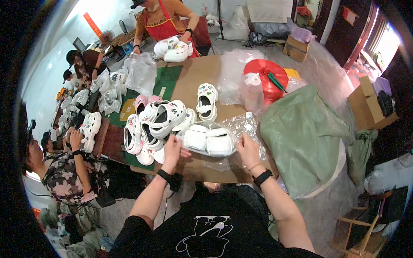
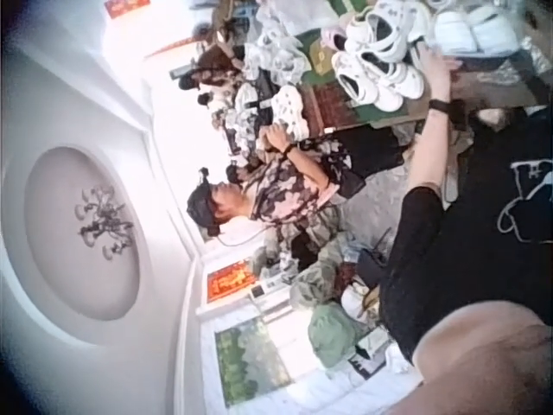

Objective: Packaging white clogs into plastic bags and placing them in a large sack.

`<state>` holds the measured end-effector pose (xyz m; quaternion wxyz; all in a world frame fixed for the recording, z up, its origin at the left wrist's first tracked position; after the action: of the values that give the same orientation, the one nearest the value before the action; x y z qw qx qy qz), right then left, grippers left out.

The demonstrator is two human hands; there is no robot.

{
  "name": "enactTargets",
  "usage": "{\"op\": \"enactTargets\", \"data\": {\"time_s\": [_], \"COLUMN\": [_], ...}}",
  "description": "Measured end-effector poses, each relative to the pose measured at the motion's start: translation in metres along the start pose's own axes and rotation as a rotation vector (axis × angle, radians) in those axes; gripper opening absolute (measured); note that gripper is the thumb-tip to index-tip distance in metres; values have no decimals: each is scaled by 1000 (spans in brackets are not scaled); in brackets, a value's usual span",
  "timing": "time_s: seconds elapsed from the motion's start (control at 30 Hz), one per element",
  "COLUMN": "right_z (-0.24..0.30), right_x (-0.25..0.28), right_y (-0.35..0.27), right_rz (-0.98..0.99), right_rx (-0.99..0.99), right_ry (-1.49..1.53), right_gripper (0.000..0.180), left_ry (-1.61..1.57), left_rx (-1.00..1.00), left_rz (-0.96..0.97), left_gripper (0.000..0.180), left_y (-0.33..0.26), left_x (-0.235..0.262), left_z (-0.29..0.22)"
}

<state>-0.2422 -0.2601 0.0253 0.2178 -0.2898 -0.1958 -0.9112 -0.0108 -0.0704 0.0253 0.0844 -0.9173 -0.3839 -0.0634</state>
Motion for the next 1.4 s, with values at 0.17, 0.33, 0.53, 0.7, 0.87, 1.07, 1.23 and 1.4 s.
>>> {"op": "enactTargets", "data": {"time_s": [0.17, 0.33, 0.53, 0.7, 0.87, 1.07, 1.23, 1.4], "right_z": [85, 42, 64, 69, -5, -103, -95, -92], "right_x": [77, 65, 91, 132, 90, 33, -12, -83], "right_y": [10, 5, 49, 21, -70, -144, -124, -144], "right_rz": [-86, 61, -154, -228, 95, 356, 379, 529], "right_rx": [12, -137, 32, 70, -117, -375, -574, -743], "right_ry": [227, 123, 212, 280, 22, -79, 13, 201], "right_gripper": [19, 17, 23, 42, 44, 43, 70, 99], "left_ry": [-50, -48, -196, 6, -151, 20, 99, 99], "left_rx": [-97, -22, -162, -390, -1, 255, 437, 610], "left_rz": [-14, 180, 120, 23, 333, 513, 494, 661], "left_gripper": [10, 9, 11, 15, 17, 35, 50, 55], "left_y": [-24, -37, 5, -23, -66, -62, -44, -29], "left_x": [23, 11, -4, 4, -10, -9, -4, -13], "left_z": [-58, -36, -95, -91, 36, 139, 125, 130]}}
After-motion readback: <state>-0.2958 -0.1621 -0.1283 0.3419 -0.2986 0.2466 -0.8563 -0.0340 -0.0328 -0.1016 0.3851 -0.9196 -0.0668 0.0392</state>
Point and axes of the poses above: each hand's wrist, its own y-axis towards the middle knuckle, its own x-axis out of the back of the hand, z = x × y, the point moved 4 cm from there along y, towards the middle knuckle, and after that the axes turned 9 degrees about -x, right-handed, at the moved point
